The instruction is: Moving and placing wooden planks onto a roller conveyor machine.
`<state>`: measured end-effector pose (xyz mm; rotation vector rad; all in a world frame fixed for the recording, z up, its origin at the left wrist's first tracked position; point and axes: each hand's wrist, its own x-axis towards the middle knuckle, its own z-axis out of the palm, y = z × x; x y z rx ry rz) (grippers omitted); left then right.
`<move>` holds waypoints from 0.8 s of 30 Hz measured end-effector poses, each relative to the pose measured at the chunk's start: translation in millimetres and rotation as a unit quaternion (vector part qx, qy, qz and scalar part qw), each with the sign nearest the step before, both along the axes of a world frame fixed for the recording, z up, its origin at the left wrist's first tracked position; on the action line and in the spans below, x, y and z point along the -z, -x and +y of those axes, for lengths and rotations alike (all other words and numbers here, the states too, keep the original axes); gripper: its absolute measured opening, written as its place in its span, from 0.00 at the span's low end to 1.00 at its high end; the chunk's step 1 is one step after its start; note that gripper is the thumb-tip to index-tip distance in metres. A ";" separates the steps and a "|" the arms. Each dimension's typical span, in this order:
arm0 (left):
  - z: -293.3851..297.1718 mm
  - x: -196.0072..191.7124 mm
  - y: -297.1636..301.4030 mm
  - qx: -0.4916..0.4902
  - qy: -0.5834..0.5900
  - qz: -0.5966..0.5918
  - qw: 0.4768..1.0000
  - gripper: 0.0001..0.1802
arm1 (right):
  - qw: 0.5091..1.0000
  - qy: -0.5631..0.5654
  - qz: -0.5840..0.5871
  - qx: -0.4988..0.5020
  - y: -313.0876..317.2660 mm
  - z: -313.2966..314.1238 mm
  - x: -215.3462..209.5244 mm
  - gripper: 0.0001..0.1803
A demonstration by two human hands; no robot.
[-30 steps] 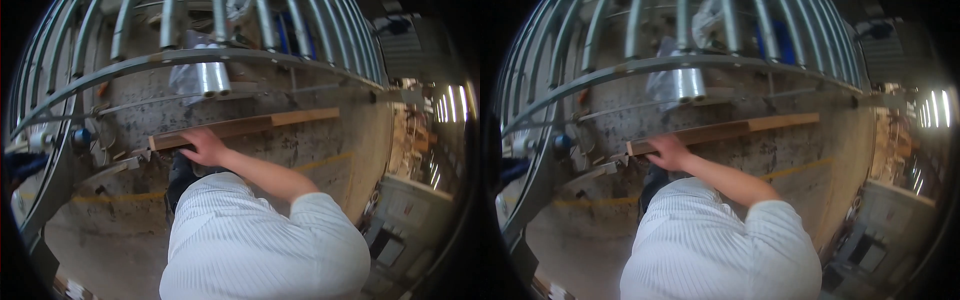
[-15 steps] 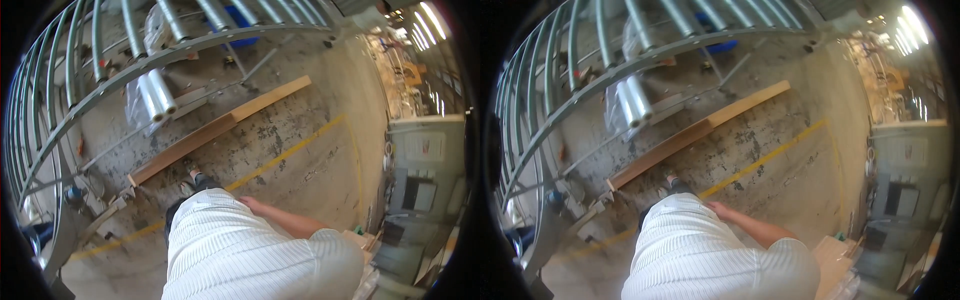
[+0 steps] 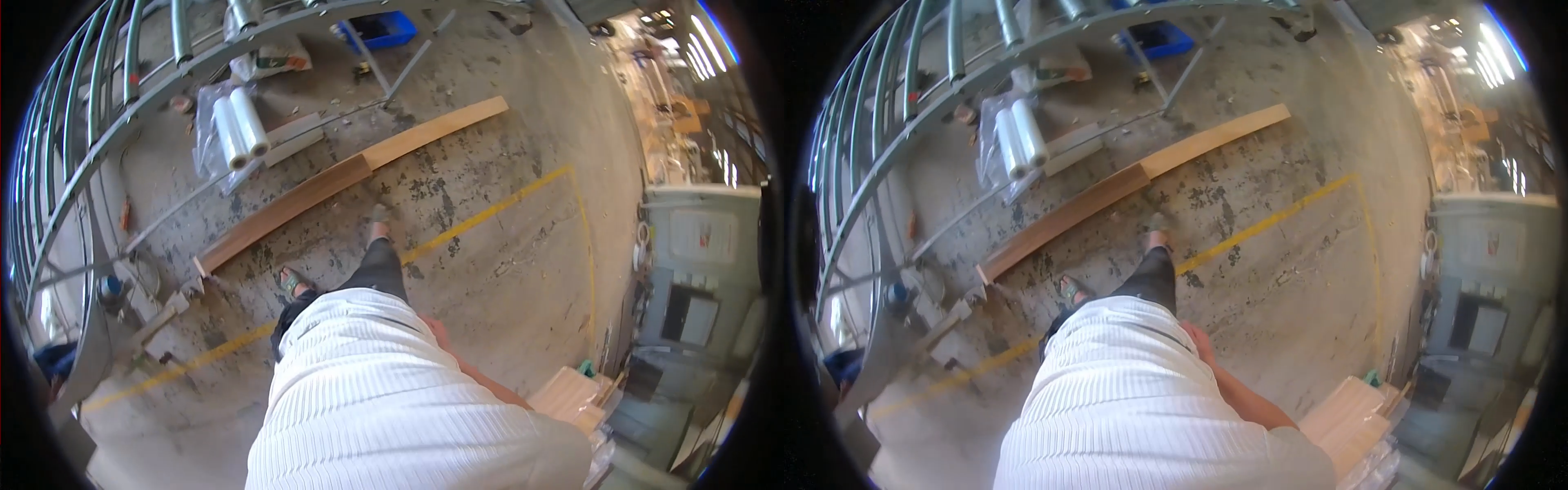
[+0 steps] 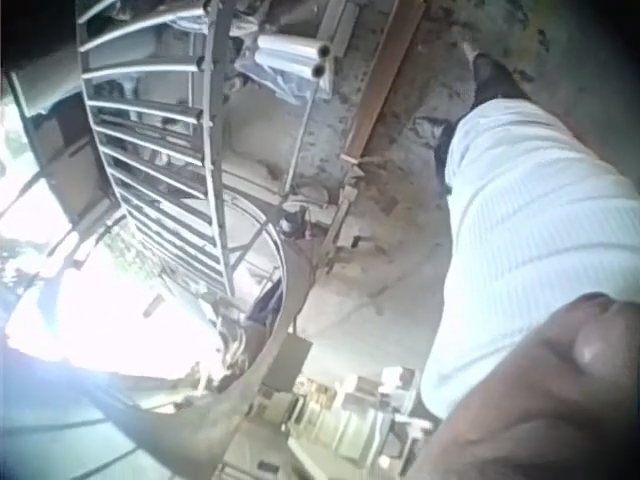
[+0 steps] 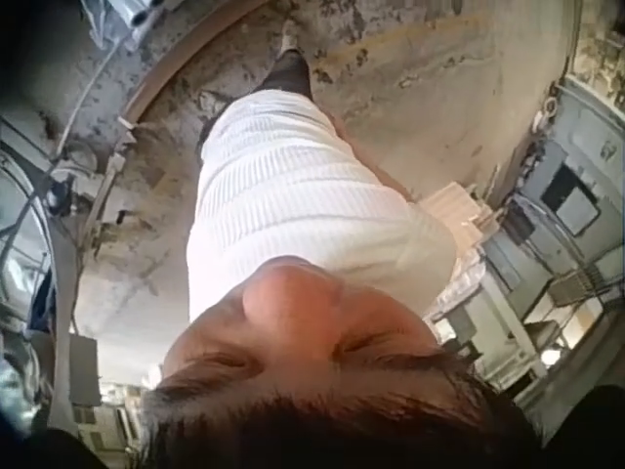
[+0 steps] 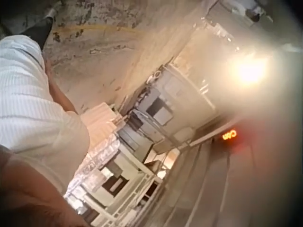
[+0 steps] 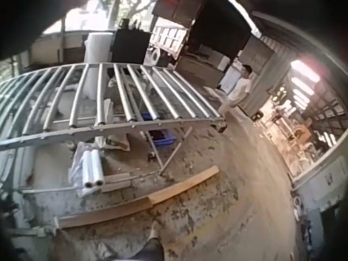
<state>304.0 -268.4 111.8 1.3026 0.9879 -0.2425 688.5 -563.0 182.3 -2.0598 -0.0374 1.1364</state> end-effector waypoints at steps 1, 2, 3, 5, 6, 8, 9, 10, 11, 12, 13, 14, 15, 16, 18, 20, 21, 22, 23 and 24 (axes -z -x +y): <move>-18.1 -3.3 -6.5 -0.017 -0.002 0.012 1.000 0.36 | 0.999 0.033 -0.041 -0.014 -16.5 -8.3 -1.6 0.33; -37.9 -6.6 -13.9 -0.034 -0.004 0.027 0.999 0.36 | 0.999 0.030 -0.028 -0.034 -31.4 -17.5 -3.6 0.33; -63.9 -6.6 -28.3 -0.058 -0.006 0.040 0.997 0.36 | 0.993 0.112 -0.006 -0.032 -51.5 -18.2 -20.9 0.34; -123.0 -9.5 -58.3 -0.096 0.003 0.062 0.993 0.36 | 0.978 0.205 0.017 -0.048 -97.9 -47.3 -25.4 0.35; -149.1 -13.8 -81.9 -0.111 0.010 0.070 0.991 0.36 | 0.986 0.166 -0.001 -0.022 -121.1 -72.1 -18.2 0.35; -193.4 -13.5 -136.7 -0.142 0.022 0.081 0.986 0.36 | 0.992 0.128 -0.017 -0.015 -190.6 -105.1 -15.0 0.35; -209.3 -13.4 -142.6 -0.153 0.027 0.094 0.983 0.36 | 0.982 0.140 -0.020 -0.123 -217.6 -113.9 -19.7 0.35; -224.2 -12.4 -148.5 -0.163 0.033 0.105 0.980 0.36 | 0.961 0.149 -0.024 -0.231 -246.5 -119.4 -23.0 0.34; -230.2 -27.5 -148.1 -0.157 0.011 0.122 0.980 0.36 | 0.964 0.049 -0.026 -0.262 -270.6 -113.3 -23.0 0.27; -248.1 -30.6 -168.6 -0.165 0.024 0.129 0.978 0.36 | 0.960 0.058 -0.019 -0.274 -305.0 -100.2 -28.6 0.27; -254.2 -32.8 -182.0 -0.176 0.034 0.134 0.975 0.36 | 0.963 0.096 0.082 -0.238 -335.8 -83.1 -32.9 0.23; -211.5 -60.8 -250.4 -0.319 0.179 0.152 0.918 0.38 | 0.958 0.134 0.158 -0.197 -378.2 -61.5 -32.2 0.19; -181.1 -128.1 -306.4 -0.445 0.315 0.176 0.820 0.40 | 0.958 0.129 0.108 -0.234 -413.4 -40.1 -28.7 0.18; -181.7 -109.7 -284.5 -0.318 0.281 0.216 0.879 0.38 | 0.950 0.116 0.072 -0.282 -438.9 -10.0 -21.3 0.16; -175.8 -62.8 -260.5 -0.204 0.220 0.212 0.930 0.34 | 0.939 0.099 0.022 -0.329 -480.2 32.1 1.0 0.19; -141.0 -12.0 -265.7 -0.275 0.170 0.181 0.929 0.28 | 0.932 0.083 0.009 -0.352 -512.1 52.1 35.0 0.19; -118.1 13.6 -275.7 -0.305 0.114 0.179 0.928 0.27 | 0.930 0.064 -0.006 -0.363 -525.7 68.2 50.7 0.20; -95.2 41.3 -282.6 -0.332 0.080 0.164 0.925 0.27 | 0.921 0.058 -0.003 -0.384 -532.4 86.9 61.6 0.20; -74.7 71.7 -285.7 -0.336 0.071 0.188 0.920 0.30 | 0.923 0.068 0.001 -0.378 -535.4 102.4 70.9 0.20; -61.7 113.8 -276.4 -0.346 0.031 0.206 0.915 0.33 | 0.923 0.069 0.013 -0.377 -534.5 129.6 87.5 0.20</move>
